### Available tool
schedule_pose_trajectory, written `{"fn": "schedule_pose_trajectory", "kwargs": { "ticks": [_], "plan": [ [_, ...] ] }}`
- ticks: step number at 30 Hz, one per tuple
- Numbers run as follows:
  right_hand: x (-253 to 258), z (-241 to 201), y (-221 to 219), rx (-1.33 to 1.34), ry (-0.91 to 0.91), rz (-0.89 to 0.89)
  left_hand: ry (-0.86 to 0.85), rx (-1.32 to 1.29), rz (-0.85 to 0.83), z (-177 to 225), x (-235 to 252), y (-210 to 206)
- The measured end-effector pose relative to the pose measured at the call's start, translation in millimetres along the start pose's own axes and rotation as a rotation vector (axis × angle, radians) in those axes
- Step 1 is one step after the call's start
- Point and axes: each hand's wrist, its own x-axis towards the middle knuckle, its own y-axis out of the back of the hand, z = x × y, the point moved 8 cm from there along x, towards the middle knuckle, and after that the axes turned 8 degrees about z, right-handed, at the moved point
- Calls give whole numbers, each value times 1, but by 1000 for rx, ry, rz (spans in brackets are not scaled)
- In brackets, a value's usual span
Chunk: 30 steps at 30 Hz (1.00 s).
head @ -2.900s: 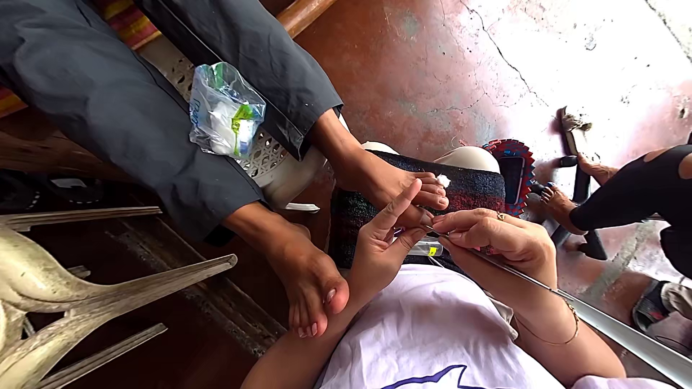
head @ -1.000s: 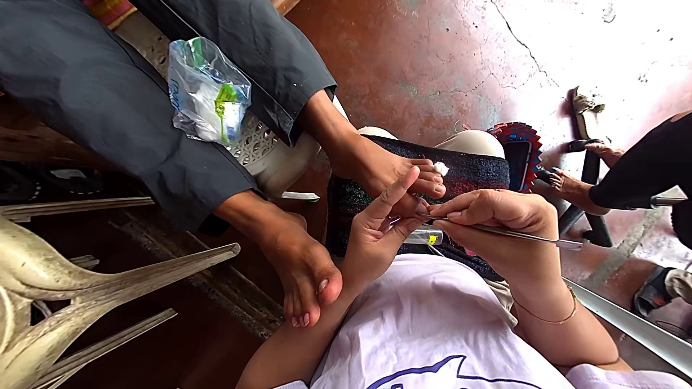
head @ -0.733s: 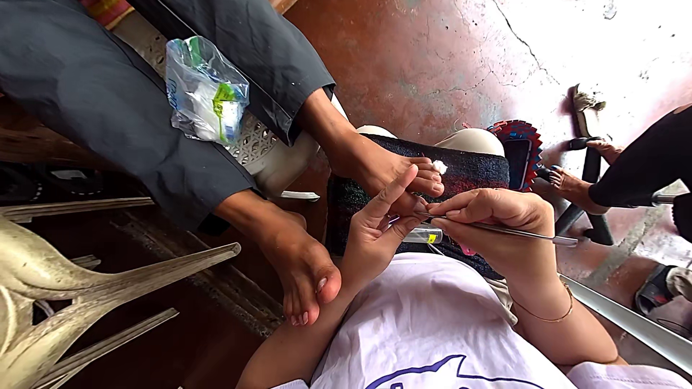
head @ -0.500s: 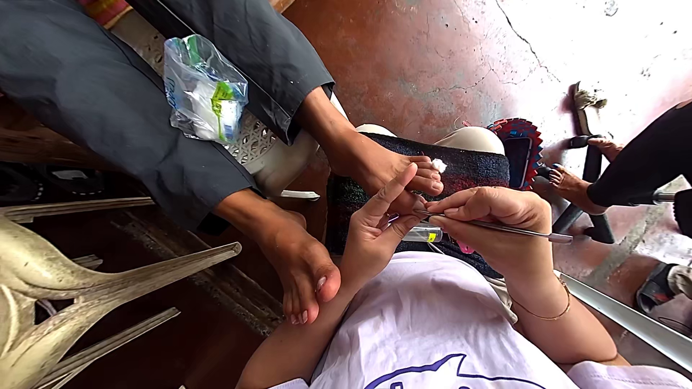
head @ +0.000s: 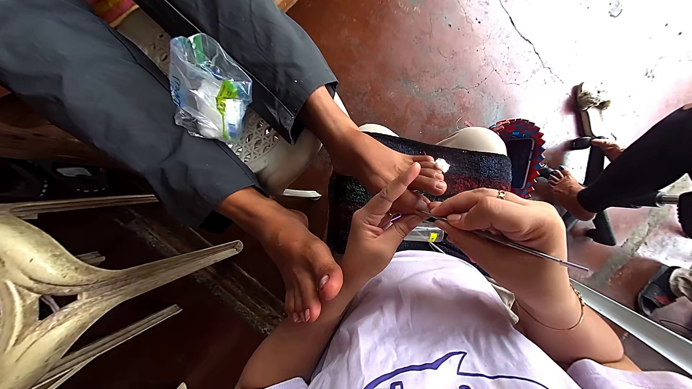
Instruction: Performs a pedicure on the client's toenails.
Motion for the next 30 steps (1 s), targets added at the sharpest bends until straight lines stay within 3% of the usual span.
{"fn": "schedule_pose_trajectory", "kwargs": {
  "ticks": [30],
  "plan": [
    [0, 19, 2, 152, -71, 95, -16, 29, -16, 2, 0, 0]
  ]
}}
